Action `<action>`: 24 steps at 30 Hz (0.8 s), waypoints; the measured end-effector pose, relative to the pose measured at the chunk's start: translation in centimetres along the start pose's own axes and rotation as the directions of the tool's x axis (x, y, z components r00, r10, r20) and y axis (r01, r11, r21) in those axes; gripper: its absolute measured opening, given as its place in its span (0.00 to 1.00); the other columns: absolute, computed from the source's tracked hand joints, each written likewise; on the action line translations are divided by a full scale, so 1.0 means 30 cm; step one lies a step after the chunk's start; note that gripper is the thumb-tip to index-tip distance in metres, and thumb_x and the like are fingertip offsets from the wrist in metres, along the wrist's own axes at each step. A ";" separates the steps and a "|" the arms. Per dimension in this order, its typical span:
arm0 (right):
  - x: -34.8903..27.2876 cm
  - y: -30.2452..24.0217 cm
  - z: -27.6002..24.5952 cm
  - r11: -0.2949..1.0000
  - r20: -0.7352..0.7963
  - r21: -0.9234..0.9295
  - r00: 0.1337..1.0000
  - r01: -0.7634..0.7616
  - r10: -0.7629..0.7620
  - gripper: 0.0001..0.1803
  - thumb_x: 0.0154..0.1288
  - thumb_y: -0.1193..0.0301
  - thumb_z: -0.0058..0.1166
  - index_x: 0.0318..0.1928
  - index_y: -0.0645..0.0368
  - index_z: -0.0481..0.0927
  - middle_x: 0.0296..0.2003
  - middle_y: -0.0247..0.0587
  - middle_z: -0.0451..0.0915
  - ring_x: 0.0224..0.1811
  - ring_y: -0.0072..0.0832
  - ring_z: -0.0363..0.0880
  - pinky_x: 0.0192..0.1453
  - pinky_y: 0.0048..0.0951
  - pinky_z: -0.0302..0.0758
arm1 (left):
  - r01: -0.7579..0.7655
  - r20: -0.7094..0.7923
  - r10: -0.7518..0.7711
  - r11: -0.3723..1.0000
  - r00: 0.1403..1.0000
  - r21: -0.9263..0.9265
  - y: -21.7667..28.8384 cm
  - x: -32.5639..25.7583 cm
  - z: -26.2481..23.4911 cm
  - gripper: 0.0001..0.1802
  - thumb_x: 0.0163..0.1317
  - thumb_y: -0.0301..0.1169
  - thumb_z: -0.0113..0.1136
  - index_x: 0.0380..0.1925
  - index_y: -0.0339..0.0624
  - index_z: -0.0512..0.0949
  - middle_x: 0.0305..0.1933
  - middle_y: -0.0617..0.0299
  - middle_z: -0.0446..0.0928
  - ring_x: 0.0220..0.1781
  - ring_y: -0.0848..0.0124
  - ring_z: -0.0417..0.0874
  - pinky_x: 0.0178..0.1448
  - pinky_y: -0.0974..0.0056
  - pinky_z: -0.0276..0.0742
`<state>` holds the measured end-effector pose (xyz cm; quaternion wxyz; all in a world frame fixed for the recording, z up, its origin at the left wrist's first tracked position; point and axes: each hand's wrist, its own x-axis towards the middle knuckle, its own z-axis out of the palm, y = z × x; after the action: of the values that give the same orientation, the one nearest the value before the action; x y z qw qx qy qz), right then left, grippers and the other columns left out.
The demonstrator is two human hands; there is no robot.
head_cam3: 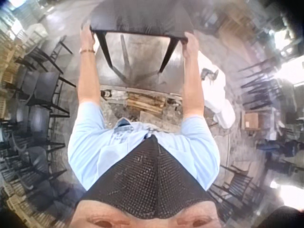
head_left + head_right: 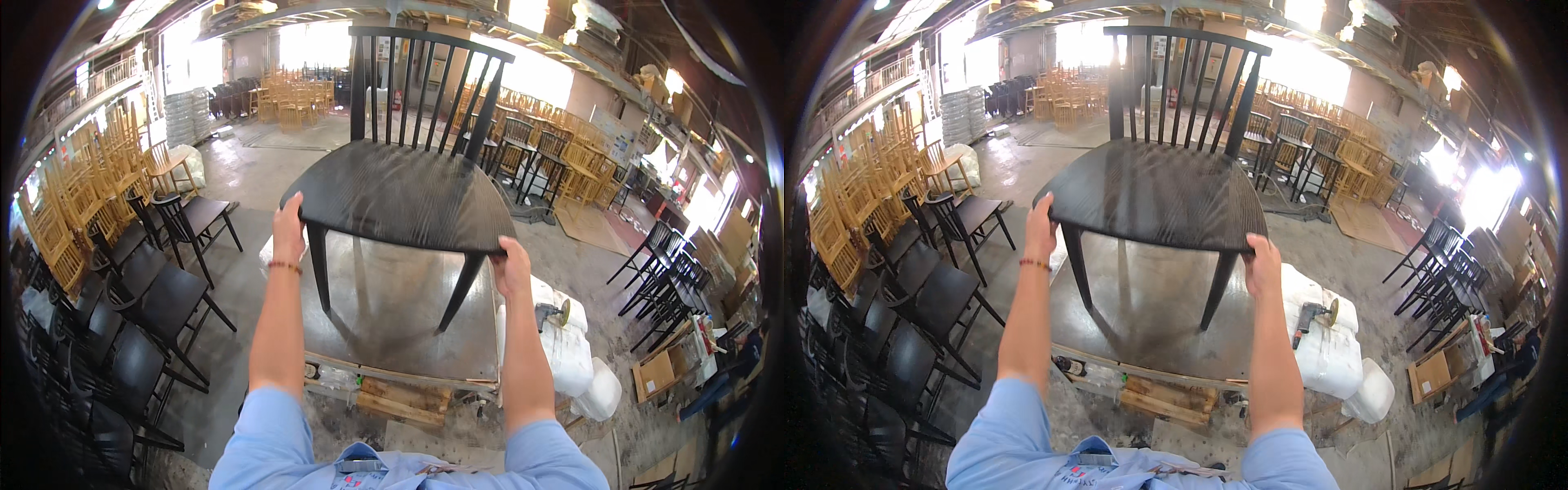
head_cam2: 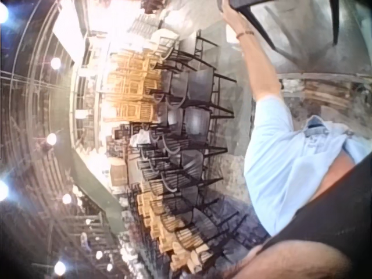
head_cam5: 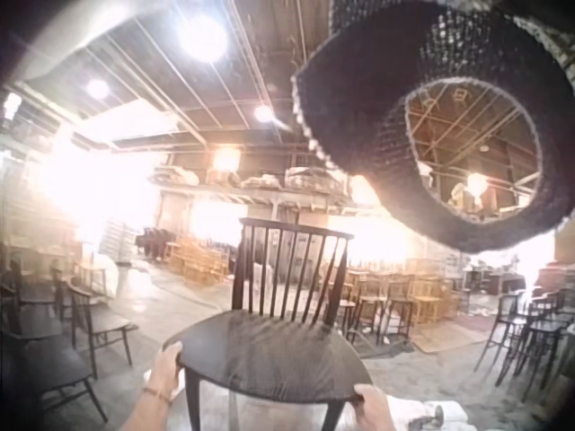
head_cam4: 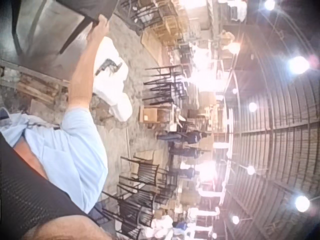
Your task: The person uses a handheld rotary tool with a polishing pad to smooth the ends of chair legs, then wipes each leg with a cloth. They repeat this process on multiple chairs, moving each finished chair aside and bringing a new one into position.
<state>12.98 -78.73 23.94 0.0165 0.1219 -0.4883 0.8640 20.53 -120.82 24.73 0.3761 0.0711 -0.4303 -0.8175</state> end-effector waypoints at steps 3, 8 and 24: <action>-0.110 -0.112 -0.054 0.911 -0.019 -0.410 0.999 -0.046 0.042 0.11 0.64 0.69 0.55 0.44 0.60 0.80 0.39 0.36 0.81 0.45 0.26 0.78 0.50 0.33 0.75 | -0.087 0.049 0.090 0.994 0.995 -0.069 -0.013 -0.221 -0.043 0.17 0.66 0.33 0.59 0.48 0.31 0.78 0.47 0.58 0.82 0.48 0.71 0.81 0.53 0.65 0.76; 0.050 -0.578 0.310 0.818 0.154 -0.494 0.955 0.296 -0.252 0.23 0.73 0.59 0.51 0.59 0.63 0.74 0.55 0.48 0.78 0.53 0.35 0.77 0.56 0.39 0.74 | -0.244 0.022 0.244 0.969 0.970 0.018 -0.025 -0.687 0.039 0.19 0.70 0.31 0.53 0.55 0.26 0.74 0.53 0.57 0.79 0.53 0.70 0.79 0.58 0.64 0.74; -0.628 -1.056 0.084 0.829 -0.080 0.368 0.902 0.422 -0.424 0.24 0.64 0.57 0.54 0.45 0.69 0.73 0.38 0.45 0.81 0.47 0.35 0.80 0.54 0.40 0.75 | -0.018 0.062 -0.002 0.951 0.998 0.309 -0.138 -0.609 0.018 0.27 0.75 0.52 0.46 0.51 0.37 0.76 0.45 0.59 0.80 0.51 0.66 0.78 0.55 0.58 0.75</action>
<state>36.42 -62.60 47.51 0.1821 0.2299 -0.2742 0.9159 30.93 -106.69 18.12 0.3502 0.1020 -0.5646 -0.7404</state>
